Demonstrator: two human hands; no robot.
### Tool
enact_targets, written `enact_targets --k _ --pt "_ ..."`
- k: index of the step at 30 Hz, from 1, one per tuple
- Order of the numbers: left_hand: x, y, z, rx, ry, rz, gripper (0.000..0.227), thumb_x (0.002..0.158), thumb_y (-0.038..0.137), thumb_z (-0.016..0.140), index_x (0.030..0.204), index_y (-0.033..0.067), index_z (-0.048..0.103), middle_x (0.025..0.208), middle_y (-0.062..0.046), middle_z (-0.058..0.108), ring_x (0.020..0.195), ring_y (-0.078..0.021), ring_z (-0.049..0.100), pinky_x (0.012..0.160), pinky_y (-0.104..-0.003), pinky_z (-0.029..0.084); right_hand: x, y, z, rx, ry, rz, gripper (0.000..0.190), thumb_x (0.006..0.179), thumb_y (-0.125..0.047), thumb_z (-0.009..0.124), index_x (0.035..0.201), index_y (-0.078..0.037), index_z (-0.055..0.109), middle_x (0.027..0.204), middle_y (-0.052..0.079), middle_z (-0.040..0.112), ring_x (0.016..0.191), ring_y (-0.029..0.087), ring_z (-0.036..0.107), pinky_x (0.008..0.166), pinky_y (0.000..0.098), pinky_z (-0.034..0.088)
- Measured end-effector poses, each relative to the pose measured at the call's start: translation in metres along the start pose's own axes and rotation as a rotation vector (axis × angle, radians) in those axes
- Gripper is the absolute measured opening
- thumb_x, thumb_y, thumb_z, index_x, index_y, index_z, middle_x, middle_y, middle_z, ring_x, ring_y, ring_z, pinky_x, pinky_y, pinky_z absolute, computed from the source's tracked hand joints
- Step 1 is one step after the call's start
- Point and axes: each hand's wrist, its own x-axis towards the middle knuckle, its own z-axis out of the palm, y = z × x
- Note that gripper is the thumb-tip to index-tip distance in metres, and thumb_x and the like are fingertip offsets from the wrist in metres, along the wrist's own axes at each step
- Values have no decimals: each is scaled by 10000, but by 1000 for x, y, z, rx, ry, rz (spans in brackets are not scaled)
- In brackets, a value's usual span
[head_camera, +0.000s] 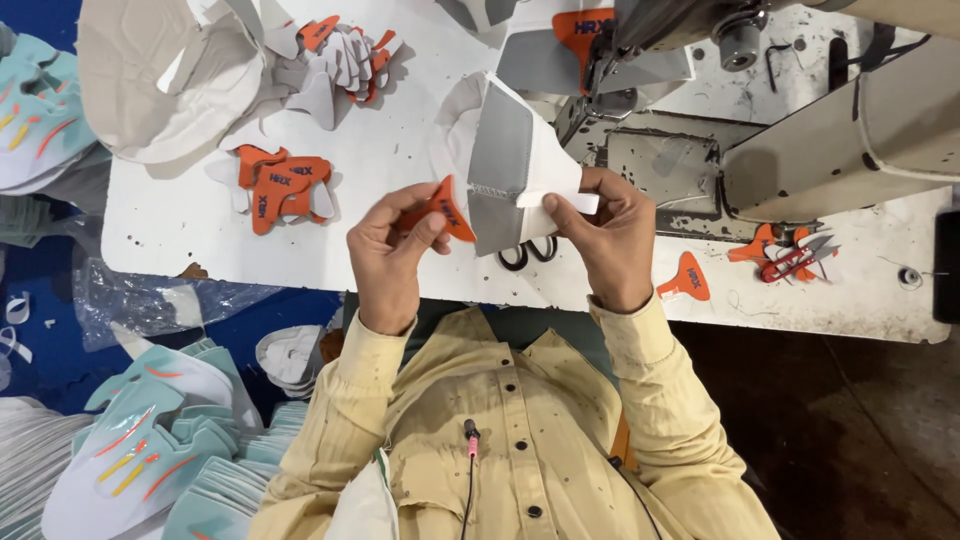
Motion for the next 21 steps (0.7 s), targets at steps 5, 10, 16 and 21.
enact_targets --k 5,10,16,21 --pt "-4 14 11 66 -88 93 286 1013 10 756 1286 -44 688 974 -59 687 834 -78 620 776 -223 526 0 1 1 -5 5 -2 208 936 8 752 1109 87 669 981 130 750 838 150 740 748 310 659" --pt "1 18 41 172 -109 173 202 961 28 762 1148 -23 707 1054 -51 731 921 -79 720 836 -238 625 1 -1 2 -26 1 -1 195 939 7 748 1100 84 669 980 122 750 838 135 735 743 298 654" --pt "12 3 56 171 13 158 156 948 19 774 1087 -36 729 1002 -60 740 839 -78 699 769 -226 576 3 -1 2 -35 5 -6 192 941 0 747 1096 82 669 984 116 754 837 122 733 736 281 644" --pt "11 6 56 273 -3 240 116 951 -7 765 1061 -20 731 980 -36 723 841 -61 673 755 -216 563 2 -5 2 -44 -10 10 178 933 1 750 1075 78 676 971 110 754 823 123 736 727 278 647"
